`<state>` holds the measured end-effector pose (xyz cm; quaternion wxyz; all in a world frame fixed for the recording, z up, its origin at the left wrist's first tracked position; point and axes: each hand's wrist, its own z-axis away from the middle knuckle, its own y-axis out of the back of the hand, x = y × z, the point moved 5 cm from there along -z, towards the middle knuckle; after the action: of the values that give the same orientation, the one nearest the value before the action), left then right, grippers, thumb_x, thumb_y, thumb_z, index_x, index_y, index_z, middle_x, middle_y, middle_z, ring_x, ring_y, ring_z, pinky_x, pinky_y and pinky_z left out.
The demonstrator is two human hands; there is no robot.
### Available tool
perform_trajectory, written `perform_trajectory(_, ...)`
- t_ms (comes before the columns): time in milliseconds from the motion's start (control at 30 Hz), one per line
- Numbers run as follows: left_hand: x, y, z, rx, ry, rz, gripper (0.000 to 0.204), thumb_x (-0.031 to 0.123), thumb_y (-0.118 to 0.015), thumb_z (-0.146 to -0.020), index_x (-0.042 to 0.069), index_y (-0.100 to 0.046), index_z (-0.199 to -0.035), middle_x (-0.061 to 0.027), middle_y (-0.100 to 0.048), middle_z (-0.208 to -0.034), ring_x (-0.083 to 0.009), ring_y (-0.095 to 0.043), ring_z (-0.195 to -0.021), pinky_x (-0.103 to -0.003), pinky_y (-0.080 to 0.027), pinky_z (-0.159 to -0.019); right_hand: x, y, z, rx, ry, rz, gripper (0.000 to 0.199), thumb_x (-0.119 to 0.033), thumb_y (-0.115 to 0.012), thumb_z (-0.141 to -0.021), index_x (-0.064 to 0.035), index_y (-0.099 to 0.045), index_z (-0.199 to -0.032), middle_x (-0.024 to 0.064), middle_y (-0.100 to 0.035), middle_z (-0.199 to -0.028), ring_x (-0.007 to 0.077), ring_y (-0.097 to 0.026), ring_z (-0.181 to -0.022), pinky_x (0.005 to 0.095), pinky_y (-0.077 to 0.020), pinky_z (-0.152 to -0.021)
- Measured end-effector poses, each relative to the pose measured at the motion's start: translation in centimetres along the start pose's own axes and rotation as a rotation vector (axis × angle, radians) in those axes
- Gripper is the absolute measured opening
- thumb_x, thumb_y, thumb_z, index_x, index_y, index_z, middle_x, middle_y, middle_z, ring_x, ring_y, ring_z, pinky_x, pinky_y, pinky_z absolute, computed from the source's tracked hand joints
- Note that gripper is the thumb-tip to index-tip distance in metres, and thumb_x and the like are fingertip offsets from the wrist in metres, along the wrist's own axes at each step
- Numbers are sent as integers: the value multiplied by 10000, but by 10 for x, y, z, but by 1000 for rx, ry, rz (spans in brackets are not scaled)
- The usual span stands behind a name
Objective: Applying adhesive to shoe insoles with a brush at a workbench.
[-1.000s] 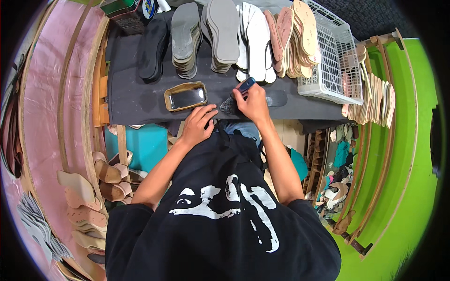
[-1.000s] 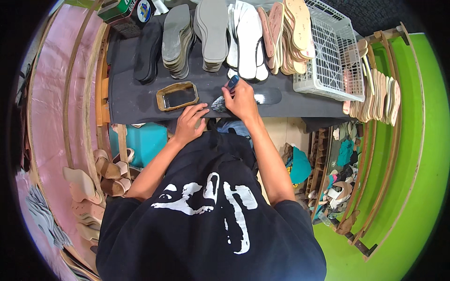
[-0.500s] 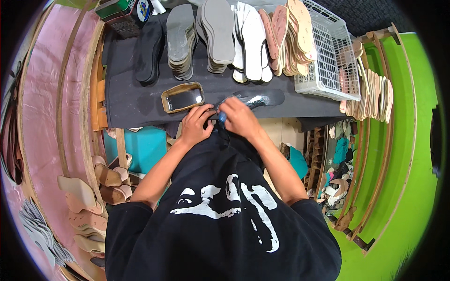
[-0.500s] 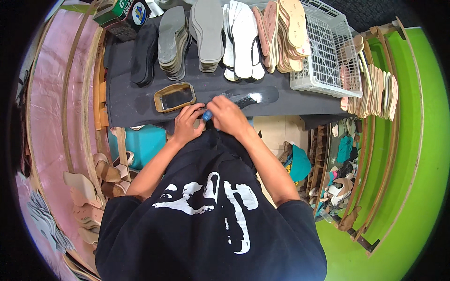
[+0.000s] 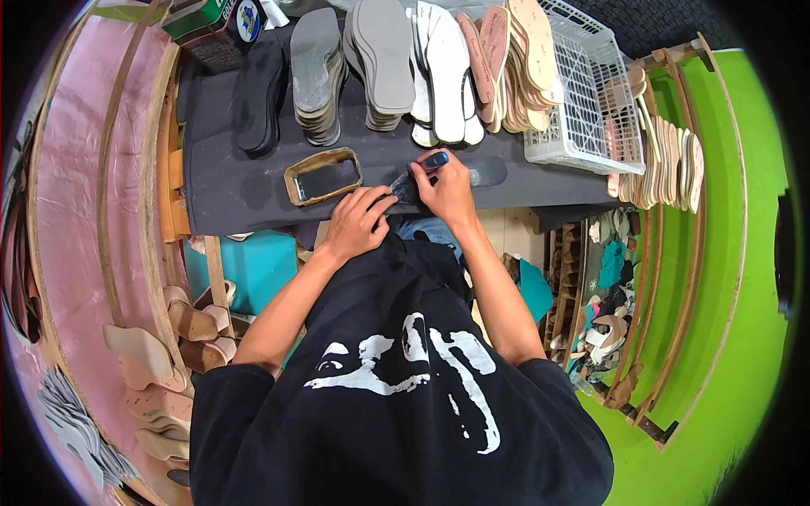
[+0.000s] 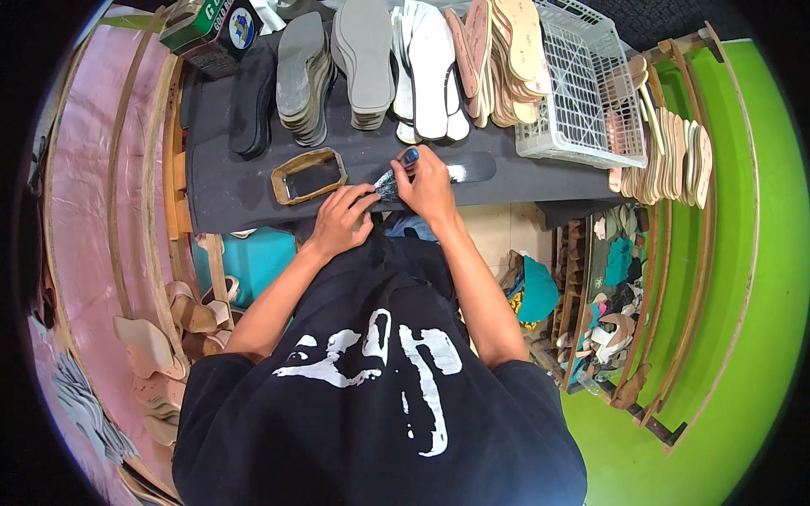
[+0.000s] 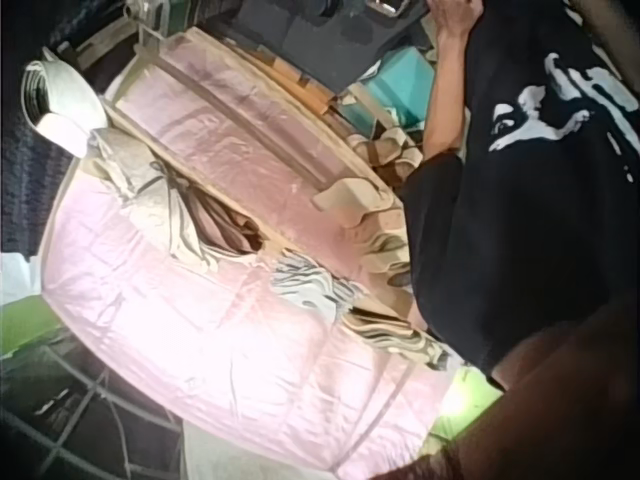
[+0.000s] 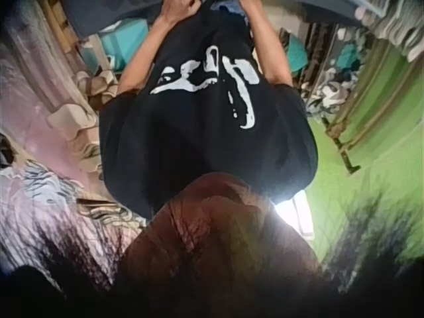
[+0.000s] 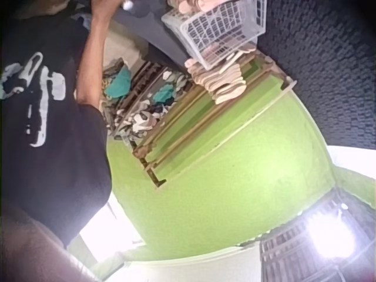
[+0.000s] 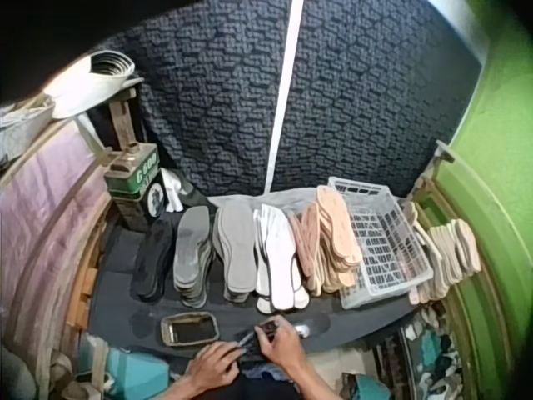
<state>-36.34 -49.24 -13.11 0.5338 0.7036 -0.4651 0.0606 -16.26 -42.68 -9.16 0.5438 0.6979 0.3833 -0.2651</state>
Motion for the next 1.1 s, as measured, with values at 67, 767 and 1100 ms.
perform_trajectory(67, 5, 1, -8, -7, -1, 22, 507, 41, -777, -799, 71, -719, -1302, -110, -687, -1390, -344, -676, -1175, -464, -570, -1015, 3, 4, -3, 33, 36, 18, 132, -64, -823, -945, 31, -733, -965, 181, -743, -876, 307, -767, -734, 384, -594, -663)
perform_trajectory(767, 1, -14, -17, -31, 70, 174, 526, 118, -878, -865, 11, -691, -1345, -164, -692, -1313, -365, -668, -1147, -450, -551, -1016, 34, 50, 15, 217, -54, 132, 139, -87, -832, -956, 0, -724, -963, 164, -757, -888, 276, -760, -737, 378, -596, -682)
perform_trajectory(1100, 2, -15, -18, -31, 43, 165, 528, 133, -904, -848, -5, -705, -1317, -170, -701, -1280, -367, -685, -1112, -445, -571, -978, 73, 101, 8, 271, -136, 201, 111, -107, -819, -957, -13, -777, -915, 154, -790, -844, 276, -780, -752, 382, -597, -690)
